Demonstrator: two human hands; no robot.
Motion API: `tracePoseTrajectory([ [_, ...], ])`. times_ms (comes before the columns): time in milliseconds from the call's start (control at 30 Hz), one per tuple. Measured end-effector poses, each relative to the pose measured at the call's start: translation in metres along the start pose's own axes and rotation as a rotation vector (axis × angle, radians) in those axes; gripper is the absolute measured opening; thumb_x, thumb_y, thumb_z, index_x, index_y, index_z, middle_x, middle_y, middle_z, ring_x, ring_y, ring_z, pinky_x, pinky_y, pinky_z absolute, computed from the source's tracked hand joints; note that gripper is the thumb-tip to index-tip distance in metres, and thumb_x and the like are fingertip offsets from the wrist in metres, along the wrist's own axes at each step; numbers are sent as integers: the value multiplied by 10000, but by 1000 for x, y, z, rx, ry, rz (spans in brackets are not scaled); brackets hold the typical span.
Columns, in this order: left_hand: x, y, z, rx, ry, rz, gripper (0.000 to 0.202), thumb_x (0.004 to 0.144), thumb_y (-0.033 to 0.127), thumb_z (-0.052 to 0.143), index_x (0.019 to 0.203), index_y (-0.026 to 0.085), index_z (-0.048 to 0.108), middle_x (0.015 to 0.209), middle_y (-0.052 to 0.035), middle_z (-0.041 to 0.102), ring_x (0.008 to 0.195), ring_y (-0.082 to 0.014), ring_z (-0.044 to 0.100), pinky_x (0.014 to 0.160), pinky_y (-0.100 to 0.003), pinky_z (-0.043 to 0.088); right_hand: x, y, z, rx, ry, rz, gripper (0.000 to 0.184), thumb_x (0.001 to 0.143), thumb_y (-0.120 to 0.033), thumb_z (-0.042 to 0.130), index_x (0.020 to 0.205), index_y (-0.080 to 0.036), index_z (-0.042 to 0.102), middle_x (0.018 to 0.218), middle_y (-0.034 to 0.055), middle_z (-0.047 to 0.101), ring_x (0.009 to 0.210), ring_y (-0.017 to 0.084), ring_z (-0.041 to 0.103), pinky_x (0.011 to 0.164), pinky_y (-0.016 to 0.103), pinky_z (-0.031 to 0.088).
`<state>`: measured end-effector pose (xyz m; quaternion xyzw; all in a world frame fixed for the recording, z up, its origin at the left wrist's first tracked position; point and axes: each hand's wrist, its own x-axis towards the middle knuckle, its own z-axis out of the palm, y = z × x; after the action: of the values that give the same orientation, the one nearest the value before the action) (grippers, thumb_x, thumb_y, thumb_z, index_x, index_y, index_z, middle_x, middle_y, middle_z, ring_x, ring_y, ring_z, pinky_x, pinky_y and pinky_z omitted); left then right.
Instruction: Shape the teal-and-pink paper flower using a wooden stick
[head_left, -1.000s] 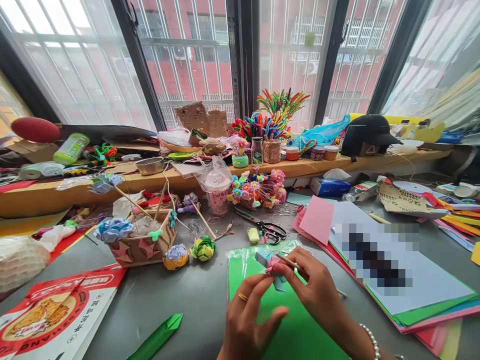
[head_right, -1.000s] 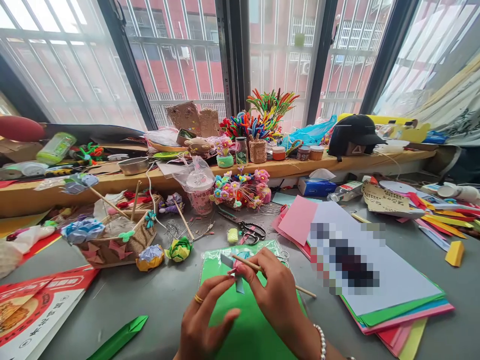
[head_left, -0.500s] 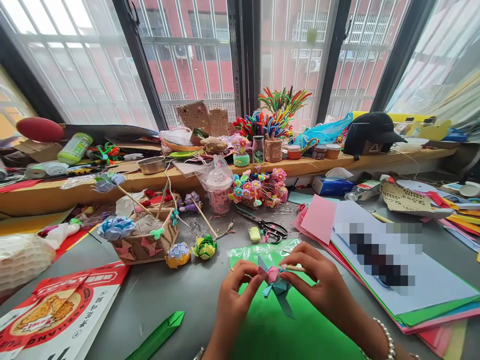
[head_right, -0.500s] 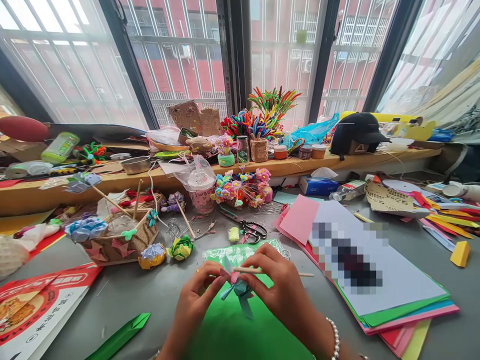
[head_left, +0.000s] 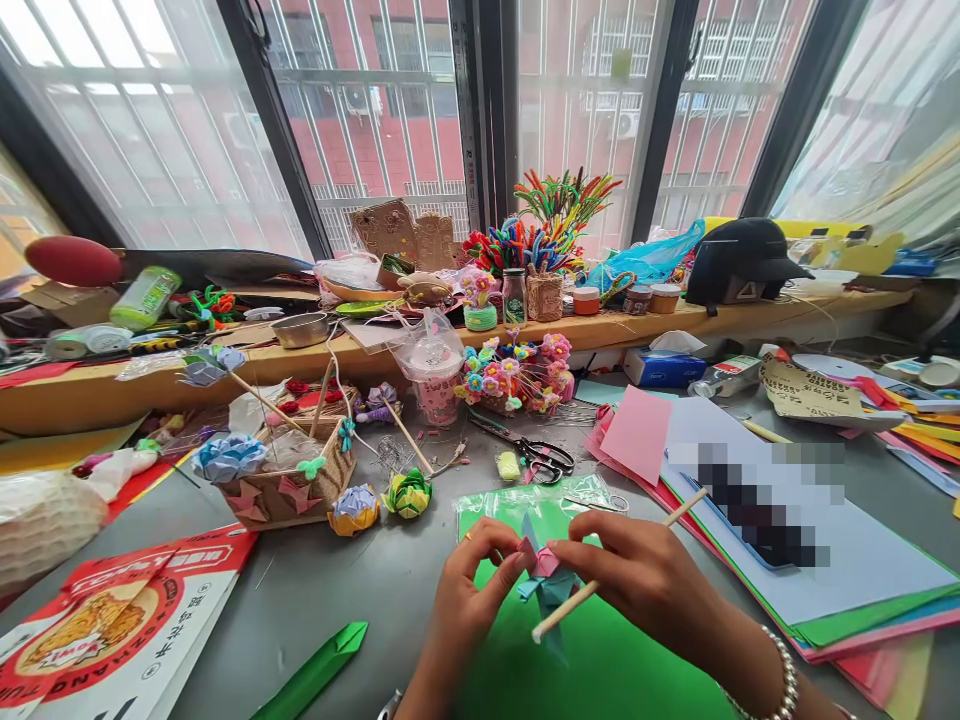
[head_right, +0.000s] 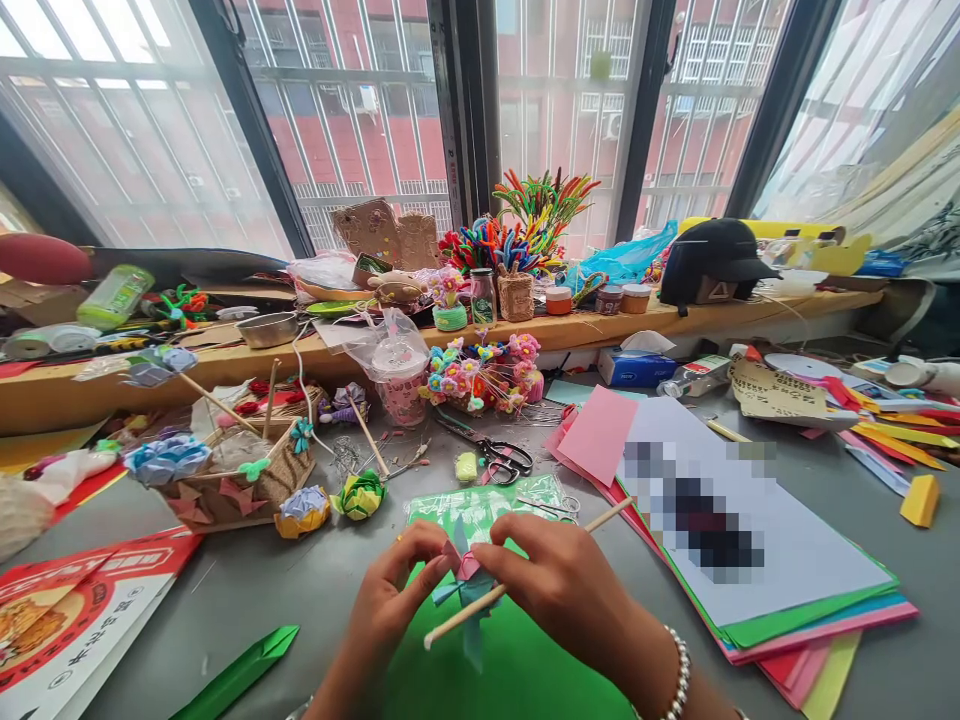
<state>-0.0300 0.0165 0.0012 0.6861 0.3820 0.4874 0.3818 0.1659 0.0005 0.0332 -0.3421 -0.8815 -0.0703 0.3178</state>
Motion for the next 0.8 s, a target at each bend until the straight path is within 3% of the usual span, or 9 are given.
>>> tracePoseTrajectory([
  [200, -1, 2, 4, -267, -3, -123, 176, 701, 341, 649, 663, 170, 639, 672, -21, 569, 641, -147, 554, 586, -246, 474, -1, -8, 4, -28, 20, -66, 288, 924, -163, 338, 946, -178, 624, 732, 54, 640, 574, 137, 563, 511, 246, 410],
  [533, 0, 0, 2, -327, 79, -224, 143, 635, 292, 693, 573, 168, 657, 595, 2, 560, 576, -125, 521, 541, -219, 436, 3, -15, -2, -47, 41, -126, 326, 928, -141, 302, 895, -146, 627, 664, 53, 628, 508, 133, 509, 446, 256, 363],
  [700, 1, 1, 2, -385, 63, -297, 121, 636, 254, 689, 568, 164, 644, 606, 13, 554, 595, -121, 504, 553, -206, 404, 3, -16, -1, -27, 117, -173, 288, 920, -116, 333, 865, -106, 616, 619, 37, 592, 476, 124, 461, 425, 256, 329],
  [800, 1, 3, 2, -431, -14, -321, 128, 627, 260, 697, 577, 159, 638, 621, 12, 552, 603, -122, 499, 563, -211, 399, 3, -17, 0, -23, 133, -158, 252, 911, -112, 366, 870, -107, 614, 640, 35, 602, 500, 120, 480, 441, 247, 349],
])
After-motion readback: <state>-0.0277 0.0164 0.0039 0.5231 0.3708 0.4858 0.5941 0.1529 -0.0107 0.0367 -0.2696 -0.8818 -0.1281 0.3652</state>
